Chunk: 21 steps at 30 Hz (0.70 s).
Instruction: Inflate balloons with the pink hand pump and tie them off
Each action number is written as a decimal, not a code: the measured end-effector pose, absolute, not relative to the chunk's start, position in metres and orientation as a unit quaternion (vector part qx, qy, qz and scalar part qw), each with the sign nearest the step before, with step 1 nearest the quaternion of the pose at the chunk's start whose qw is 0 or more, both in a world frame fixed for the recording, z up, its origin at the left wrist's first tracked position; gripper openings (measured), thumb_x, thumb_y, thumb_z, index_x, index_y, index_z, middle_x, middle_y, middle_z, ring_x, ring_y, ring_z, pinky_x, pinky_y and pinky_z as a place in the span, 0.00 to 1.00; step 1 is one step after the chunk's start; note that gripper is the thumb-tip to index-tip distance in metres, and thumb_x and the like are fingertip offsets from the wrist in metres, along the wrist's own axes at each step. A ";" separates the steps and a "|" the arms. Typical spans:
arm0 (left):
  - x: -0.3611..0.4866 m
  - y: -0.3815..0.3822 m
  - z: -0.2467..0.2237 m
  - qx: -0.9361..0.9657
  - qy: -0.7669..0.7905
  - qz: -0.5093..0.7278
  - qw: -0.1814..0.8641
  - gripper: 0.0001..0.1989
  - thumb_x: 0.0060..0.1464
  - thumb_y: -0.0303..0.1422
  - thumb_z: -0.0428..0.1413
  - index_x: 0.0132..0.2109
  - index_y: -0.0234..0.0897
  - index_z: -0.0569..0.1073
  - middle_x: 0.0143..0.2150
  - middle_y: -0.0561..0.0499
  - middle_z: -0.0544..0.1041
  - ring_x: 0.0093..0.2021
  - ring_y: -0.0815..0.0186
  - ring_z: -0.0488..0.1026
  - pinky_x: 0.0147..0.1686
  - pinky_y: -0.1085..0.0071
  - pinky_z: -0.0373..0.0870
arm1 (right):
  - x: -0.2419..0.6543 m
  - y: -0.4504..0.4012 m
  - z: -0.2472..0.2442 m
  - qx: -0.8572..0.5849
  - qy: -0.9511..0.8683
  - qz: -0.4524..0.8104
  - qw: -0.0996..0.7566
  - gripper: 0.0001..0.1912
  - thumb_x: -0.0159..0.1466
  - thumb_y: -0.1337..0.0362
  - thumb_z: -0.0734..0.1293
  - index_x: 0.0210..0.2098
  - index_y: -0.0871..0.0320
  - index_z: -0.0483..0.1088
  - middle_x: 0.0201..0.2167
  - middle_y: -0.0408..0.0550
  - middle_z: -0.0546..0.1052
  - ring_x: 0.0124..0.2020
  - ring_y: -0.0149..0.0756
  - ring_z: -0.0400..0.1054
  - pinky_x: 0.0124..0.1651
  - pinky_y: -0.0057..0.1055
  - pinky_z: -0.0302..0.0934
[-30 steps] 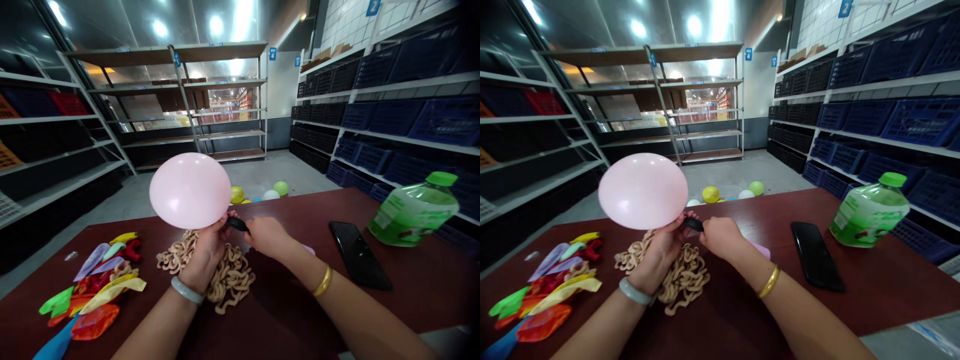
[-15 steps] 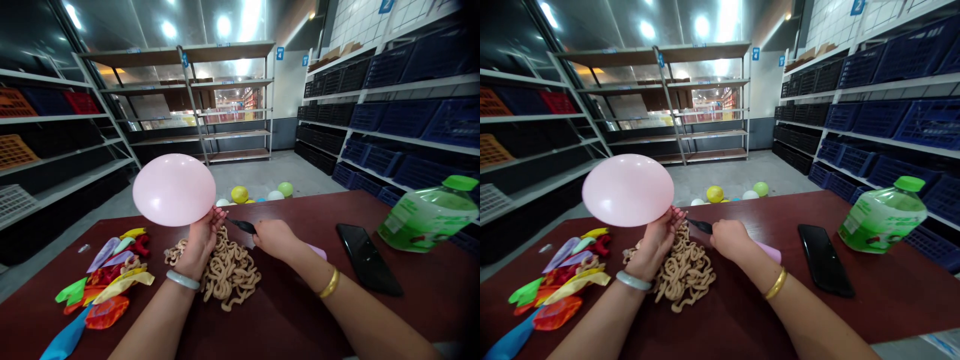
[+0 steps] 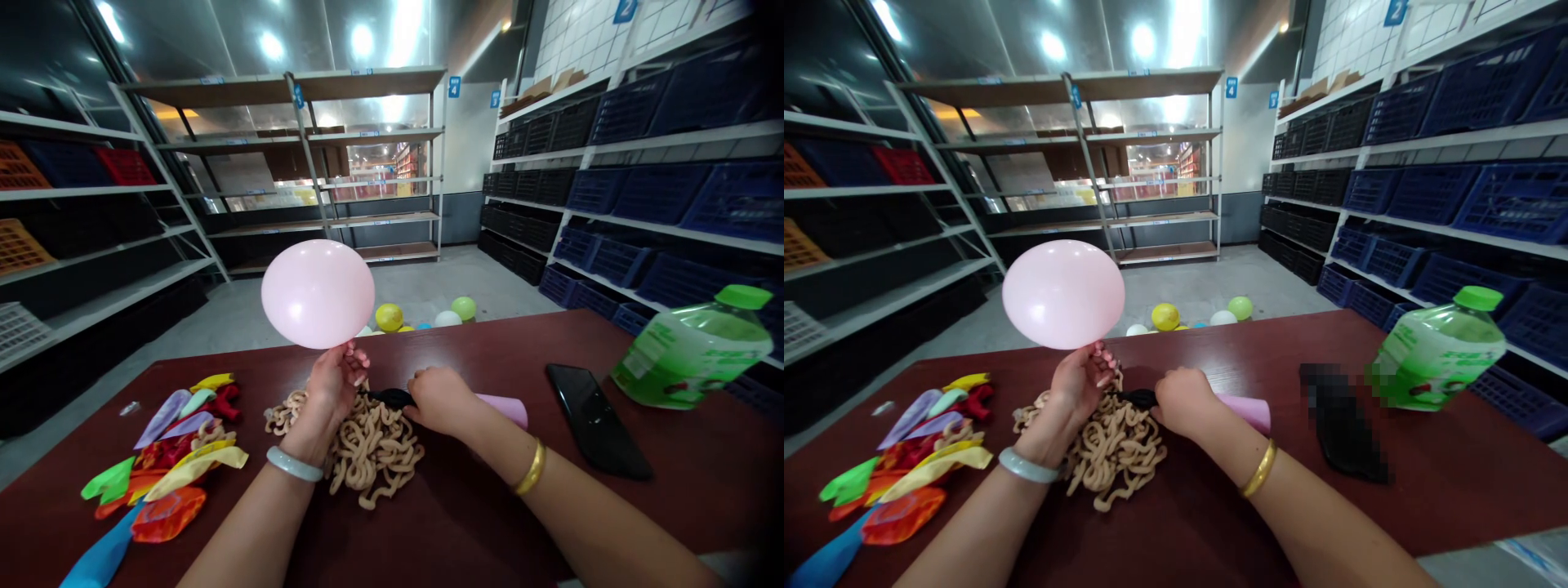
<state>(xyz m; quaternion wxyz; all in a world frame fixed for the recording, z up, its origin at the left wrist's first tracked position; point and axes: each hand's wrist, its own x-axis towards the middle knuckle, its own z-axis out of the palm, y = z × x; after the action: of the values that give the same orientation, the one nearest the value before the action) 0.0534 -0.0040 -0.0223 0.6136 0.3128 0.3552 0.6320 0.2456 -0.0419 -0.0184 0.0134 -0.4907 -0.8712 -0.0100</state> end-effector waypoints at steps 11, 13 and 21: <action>0.103 -0.041 -0.020 0.354 0.367 0.496 0.703 0.12 0.47 0.35 0.62 0.28 0.34 0.67 0.20 0.54 0.66 0.18 0.74 0.61 0.13 0.82 0.45 | 0.247 -0.021 -0.014 -0.392 -0.685 0.510 0.344 0.17 0.70 0.56 0.60 0.36 0.61 0.74 0.28 0.47 0.77 0.29 0.33 0.73 0.37 0.31 0.67; 0.106 -0.047 -0.018 0.366 0.369 0.473 0.711 0.13 0.48 0.37 0.62 0.28 0.34 0.67 0.19 0.54 0.66 0.18 0.74 0.61 0.13 0.81 0.44 | 0.246 -0.020 -0.019 -0.315 -0.597 0.638 0.370 0.15 0.64 0.54 0.67 0.35 0.61 0.73 0.23 0.43 0.75 0.24 0.31 0.70 0.33 0.30 0.67; 0.101 -0.048 -0.015 0.413 0.339 0.427 0.729 0.16 0.49 0.40 0.65 0.31 0.33 0.70 0.22 0.52 0.68 0.21 0.72 0.63 0.15 0.80 0.48 | 0.245 -0.019 -0.026 -0.270 -0.459 0.724 0.439 0.19 0.51 0.53 0.77 0.27 0.62 0.72 0.17 0.42 0.73 0.17 0.32 0.68 0.24 0.30 0.66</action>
<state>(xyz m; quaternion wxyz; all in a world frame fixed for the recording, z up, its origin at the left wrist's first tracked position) 0.1014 -0.0483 -0.0154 0.7294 0.4128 0.3394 0.4270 0.2448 -0.0186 -0.0263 0.4392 -0.2700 -0.4586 0.7238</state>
